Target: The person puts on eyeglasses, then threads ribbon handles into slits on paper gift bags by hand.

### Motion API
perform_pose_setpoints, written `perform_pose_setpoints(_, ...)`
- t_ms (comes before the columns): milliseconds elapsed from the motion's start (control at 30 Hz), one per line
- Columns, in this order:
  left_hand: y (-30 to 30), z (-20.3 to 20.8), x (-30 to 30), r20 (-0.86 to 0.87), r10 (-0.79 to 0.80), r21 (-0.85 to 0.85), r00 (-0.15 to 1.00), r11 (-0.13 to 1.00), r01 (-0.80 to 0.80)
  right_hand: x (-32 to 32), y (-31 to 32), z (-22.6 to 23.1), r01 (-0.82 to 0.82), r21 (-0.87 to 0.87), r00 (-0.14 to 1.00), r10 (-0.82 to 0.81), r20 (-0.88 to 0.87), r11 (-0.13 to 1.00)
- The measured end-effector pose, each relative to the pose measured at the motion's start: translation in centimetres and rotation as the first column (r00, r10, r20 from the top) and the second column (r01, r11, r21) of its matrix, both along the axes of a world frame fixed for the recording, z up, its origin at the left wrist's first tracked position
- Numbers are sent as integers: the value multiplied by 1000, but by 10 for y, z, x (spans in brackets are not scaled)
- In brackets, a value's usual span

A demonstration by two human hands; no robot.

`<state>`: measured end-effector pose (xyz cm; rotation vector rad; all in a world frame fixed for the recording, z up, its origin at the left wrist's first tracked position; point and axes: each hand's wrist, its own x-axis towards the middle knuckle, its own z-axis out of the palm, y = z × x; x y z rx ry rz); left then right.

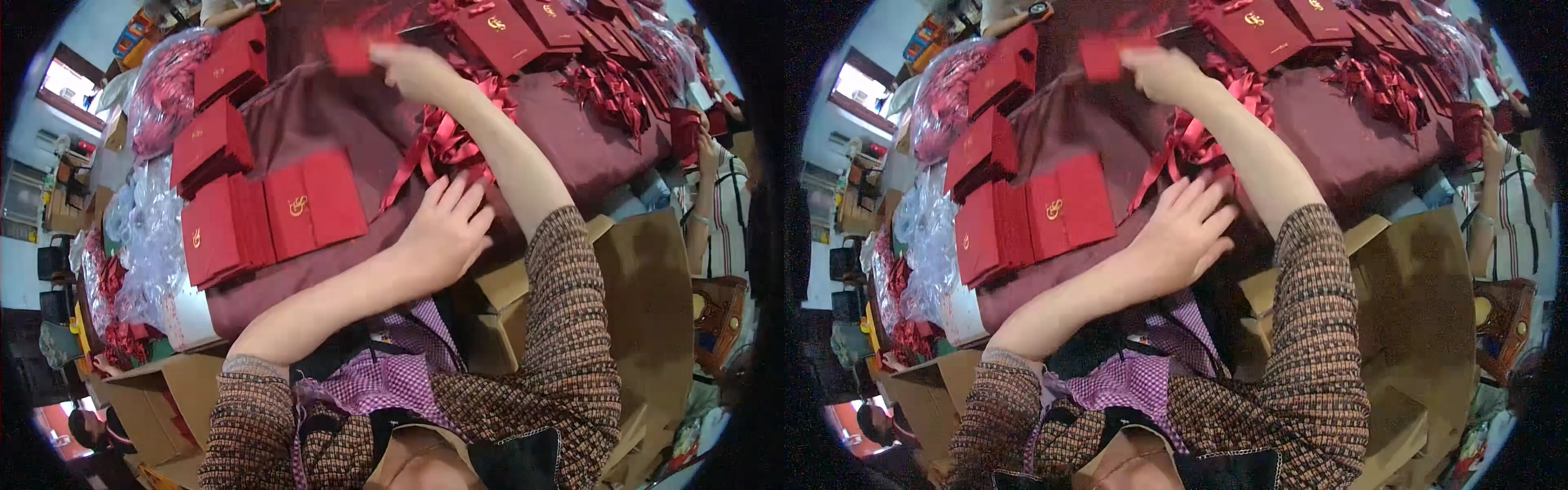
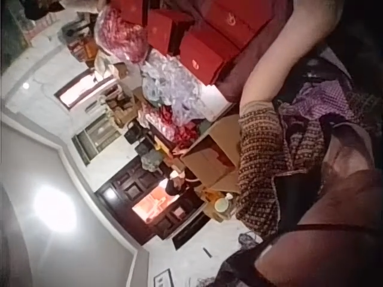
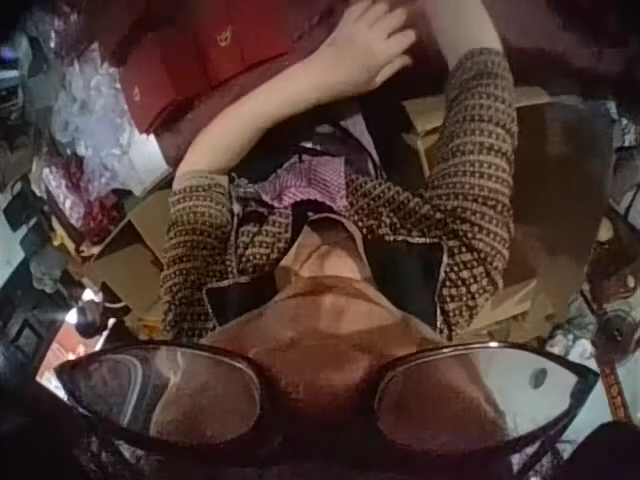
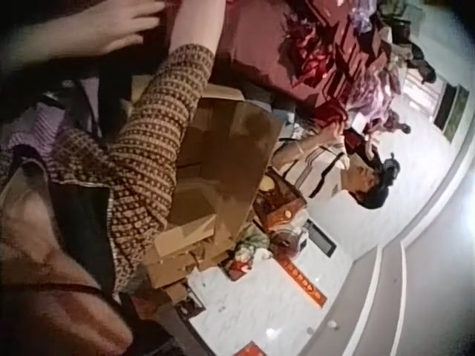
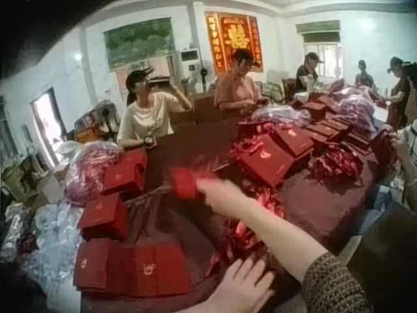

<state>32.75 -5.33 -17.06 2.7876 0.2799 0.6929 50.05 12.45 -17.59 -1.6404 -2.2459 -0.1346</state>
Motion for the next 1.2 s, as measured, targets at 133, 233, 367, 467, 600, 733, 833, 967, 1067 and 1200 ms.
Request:
perform_pose_setpoints(133, 1, 5, -74, 32, 98, -62, 995, 993, -96, -34, -21, 20, -18, -454, 992, -42, -121, 891)
perform_pose_setpoints(233, 17, 5, -110, 43, 270, -114, 962, 958, -264, -15, -38, 18, -59, -260, 951, -25, -309, 964)
perform_pose_setpoints(367, 56, -4, -159, -24, 607, -108, 794, 788, -606, -63, -111, 54, -381, -452, 907, 233, -351, 806)
perform_pose_setpoints(467, 68, -16, -177, 83, 659, -114, 748, 752, -650, -73, -147, 25, -391, -315, 919, 349, -184, 865)
perform_pose_setpoints(600, 57, -12, -169, -152, 750, 63, 644, 658, -751, -70, -159, 1, -361, -150, 929, 341, -143, 921)
perform_pose_setpoints(733, 60, -17, -156, -241, 778, 84, 579, 612, -787, -70, -158, 3, -326, -100, 929, 299, -216, 940)
perform_pose_setpoints(833, 60, -24, -148, -132, 771, 120, 623, 636, -762, -82, -155, 7, -189, -146, 822, 75, -564, 971)
perform_pose_setpoints(967, 57, -35, -140, -31, 704, 20, 709, 710, -704, -91, -139, 12, -260, -259, 578, -65, -813, 930)
perform_pose_setpoints(1067, 68, -28, -141, -138, 677, -232, 723, 688, -688, -106, -125, 12, -250, -262, 646, -41, -762, 932)
perform_pose_setpoints(1200, 85, -41, -147, -36, 778, -360, 627, 576, -734, -115, -103, -18, -202, -95, 731, 86, -677, 975)
